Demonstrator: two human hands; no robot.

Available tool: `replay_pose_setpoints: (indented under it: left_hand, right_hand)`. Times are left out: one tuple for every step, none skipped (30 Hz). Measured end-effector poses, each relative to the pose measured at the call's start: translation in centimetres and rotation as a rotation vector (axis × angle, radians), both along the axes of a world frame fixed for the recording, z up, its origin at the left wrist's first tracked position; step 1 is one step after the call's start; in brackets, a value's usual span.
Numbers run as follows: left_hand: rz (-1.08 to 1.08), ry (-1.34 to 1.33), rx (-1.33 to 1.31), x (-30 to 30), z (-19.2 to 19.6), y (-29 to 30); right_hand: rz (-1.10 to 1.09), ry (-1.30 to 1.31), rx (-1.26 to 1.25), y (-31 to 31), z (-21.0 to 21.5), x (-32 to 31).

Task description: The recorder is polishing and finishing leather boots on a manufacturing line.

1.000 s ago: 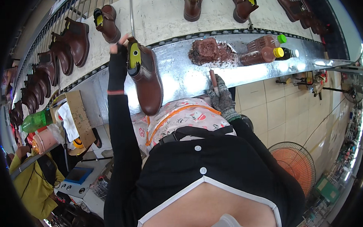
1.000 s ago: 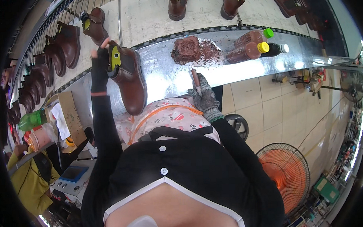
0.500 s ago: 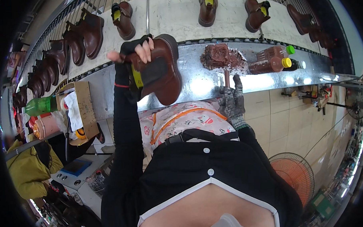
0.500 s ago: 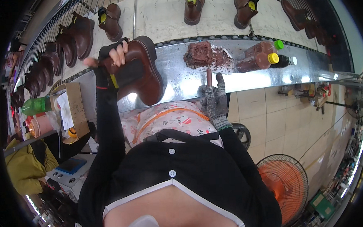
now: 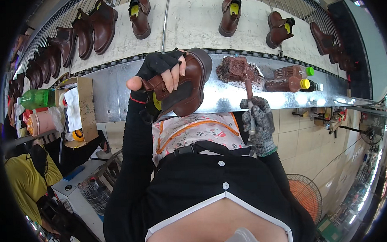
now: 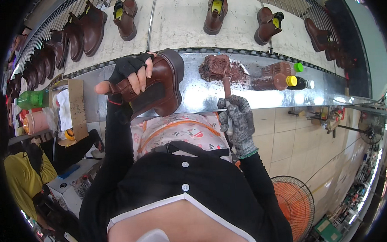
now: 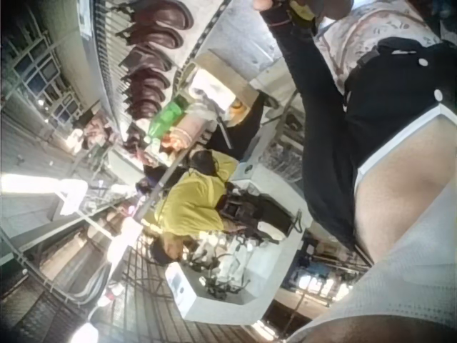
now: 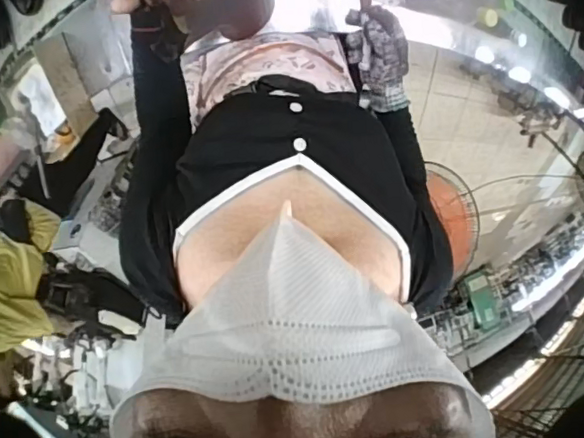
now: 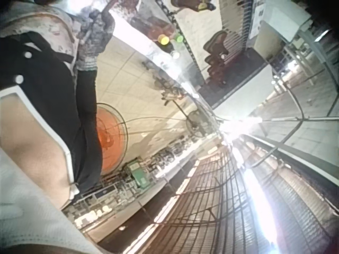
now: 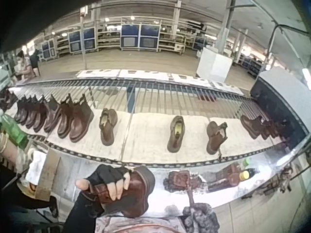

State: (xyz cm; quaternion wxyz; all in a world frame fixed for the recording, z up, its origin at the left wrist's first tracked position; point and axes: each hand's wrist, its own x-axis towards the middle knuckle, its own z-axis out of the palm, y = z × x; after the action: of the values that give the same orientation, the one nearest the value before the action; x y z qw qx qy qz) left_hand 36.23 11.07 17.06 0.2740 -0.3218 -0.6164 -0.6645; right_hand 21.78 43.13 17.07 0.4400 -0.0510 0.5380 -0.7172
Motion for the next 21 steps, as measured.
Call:
replay_pose_setpoints:
  left_hand:
    - [0.001, -0.003, -0.008, 0.0, 0.2, 0.1]
    - [0.006, -0.013, -0.012, -0.1, 0.3, 0.3]
    - [0.011, -0.018, -0.017, -0.1, 0.4, 0.5]
    - [0.0, -0.025, -0.01, -0.2, 0.5, 0.6]
    - [-0.012, -0.027, -0.006, -0.3, 0.6, 0.8]
    - [-0.02, -0.027, -0.004, -0.4, 0.6, 1.0]
    - [-0.027, -0.03, 0.0, -0.5, 0.7, 1.1]
    - [-0.031, -0.032, 0.002, -0.5, 0.8, 1.3]
    - [-0.031, -0.027, 0.0, -0.6, 0.9, 1.5]
    - [-0.03, -0.036, -0.004, -0.6, 1.0, 1.5]
    - [-0.026, -0.038, -0.013, -0.6, 1.1, 1.6]
    - [-0.014, -0.047, -0.021, -0.6, 1.2, 1.7]
    - [-0.018, -0.055, -0.027, -0.5, 1.3, 1.7]
    - [-0.012, -0.07, -0.033, -0.4, 1.3, 1.7]
    - [-0.006, -0.072, -0.042, -0.3, 1.4, 1.7]
    - [-0.008, -0.073, -0.039, -0.3, 1.4, 1.7]
    - [-0.011, -0.059, -0.041, -0.3, 1.3, 1.7]
    - [-0.014, -0.045, -0.041, -0.3, 1.3, 1.8]
    - [-0.039, -0.061, -0.022, -0.3, 1.2, 1.8]
    - [-0.064, -0.077, -0.002, -0.3, 1.1, 1.9]
    - [-0.079, -0.079, 0.013, -0.2, 1.1, 2.0]
  right_hand:
    - [0.024, -0.01, -0.029, -0.2, 1.1, 0.0]
    - [0.114, -0.024, -0.145, -0.4, 2.3, 0.2]
    - [0.21, 0.089, -0.105, -0.7, 3.5, 0.2]
    - [0.309, 0.198, -0.062, -0.9, 4.6, 0.2]
    - [0.406, 0.319, -0.003, -1.2, 5.6, 0.1]
    - [0.487, 0.232, -0.018, -1.1, 6.9, 0.0]
    - [0.577, 0.52, 0.046, -1.3, 7.9, -0.1]
    - [0.661, 0.808, 0.111, -1.8, 8.5, -0.2]
    - [0.738, 1.099, 0.177, -2.2, 9.1, -0.4]
    - [0.745, 1.269, 0.167, -2.5, 9.5, -0.4]
    - [0.751, 1.31, 0.105, -2.9, 9.8, -0.5]
    - [0.78, 1.355, 0.084, -3.2, 10.1, -0.5]
    - [0.81, 1.4, 0.061, -3.4, 10.3, -0.6]
    - [0.827, 1.411, 0.07, -3.6, 10.4, -0.6]
    - [0.838, 1.417, 0.067, -3.7, 10.5, -0.6]
    - [0.848, 1.423, 0.063, -3.8, 10.6, -0.7]
    - [0.859, 1.432, 0.066, -3.8, 10.6, -0.7]
    - [0.857, 1.435, 0.049, -3.8, 10.6, -0.8]
    - [0.856, 1.441, 0.039, -3.8, 10.6, -0.8]
    - [0.855, 1.446, 0.029, -3.8, 10.6, -0.9]
    - [0.87, 1.443, 0.036, -3.9, 10.5, -0.9]
